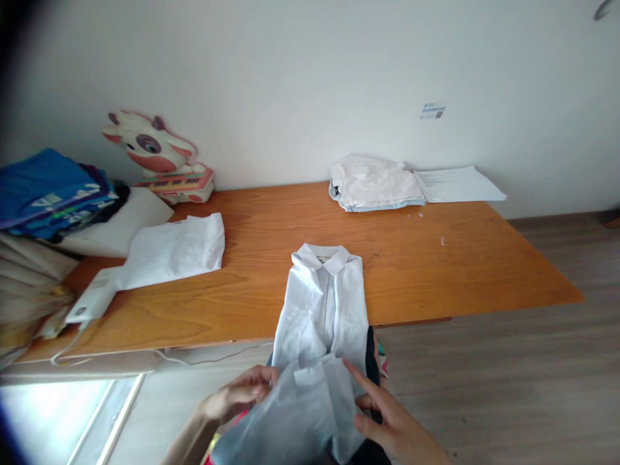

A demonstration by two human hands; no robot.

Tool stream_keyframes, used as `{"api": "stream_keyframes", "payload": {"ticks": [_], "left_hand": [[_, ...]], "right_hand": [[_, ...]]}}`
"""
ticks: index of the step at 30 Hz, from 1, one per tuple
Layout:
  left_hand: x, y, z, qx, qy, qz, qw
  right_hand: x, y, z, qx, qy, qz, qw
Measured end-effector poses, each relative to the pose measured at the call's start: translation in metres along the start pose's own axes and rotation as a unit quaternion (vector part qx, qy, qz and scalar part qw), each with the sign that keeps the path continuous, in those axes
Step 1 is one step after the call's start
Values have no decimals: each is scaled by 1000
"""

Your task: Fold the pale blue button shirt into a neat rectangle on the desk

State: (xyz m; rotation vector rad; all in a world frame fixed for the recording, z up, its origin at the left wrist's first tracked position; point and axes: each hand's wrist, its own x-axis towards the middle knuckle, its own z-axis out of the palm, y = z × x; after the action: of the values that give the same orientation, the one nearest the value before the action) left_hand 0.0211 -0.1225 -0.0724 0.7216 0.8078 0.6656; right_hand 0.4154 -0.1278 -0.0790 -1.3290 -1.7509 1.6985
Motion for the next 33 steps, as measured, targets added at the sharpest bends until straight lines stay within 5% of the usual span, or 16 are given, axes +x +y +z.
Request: {"api": "stream_keyframes", "payload": {"ticks": [2, 5, 8, 11, 14, 18, 23, 26, 29, 33], "left_hand": [[12, 3, 7, -1, 17, -11, 1000], [44, 18, 27, 80, 190, 81, 975], [76, 39, 50, 342, 303, 134, 879], [102, 57, 66, 550, 338, 91, 758], [119, 66, 69, 626, 323, 39, 709], [121, 68, 55, 621, 294, 78, 722], [93, 73, 5, 366, 226, 136, 893], [62, 81, -36, 232, 238, 126, 935], [33, 87, -68, 301, 322, 133, 888], [10, 91, -84, 508, 444, 74, 735]], "right_hand": [[9, -4, 9, -53, 82, -6, 995], [31, -13, 23, -108, 163, -38, 980], [62, -26, 33, -167, 265, -74, 947], [96, -40, 39, -261, 354, -81, 895], [121, -49, 43, -337, 361, -64, 867], [132, -53, 39, -375, 322, -60, 867], [123, -56, 13, -388, 282, -53, 876], [114, -49, -6, -390, 282, -49, 875], [105, -35, -27, -377, 291, -59, 877], [93, -11, -61, -340, 369, -59, 863]]}}
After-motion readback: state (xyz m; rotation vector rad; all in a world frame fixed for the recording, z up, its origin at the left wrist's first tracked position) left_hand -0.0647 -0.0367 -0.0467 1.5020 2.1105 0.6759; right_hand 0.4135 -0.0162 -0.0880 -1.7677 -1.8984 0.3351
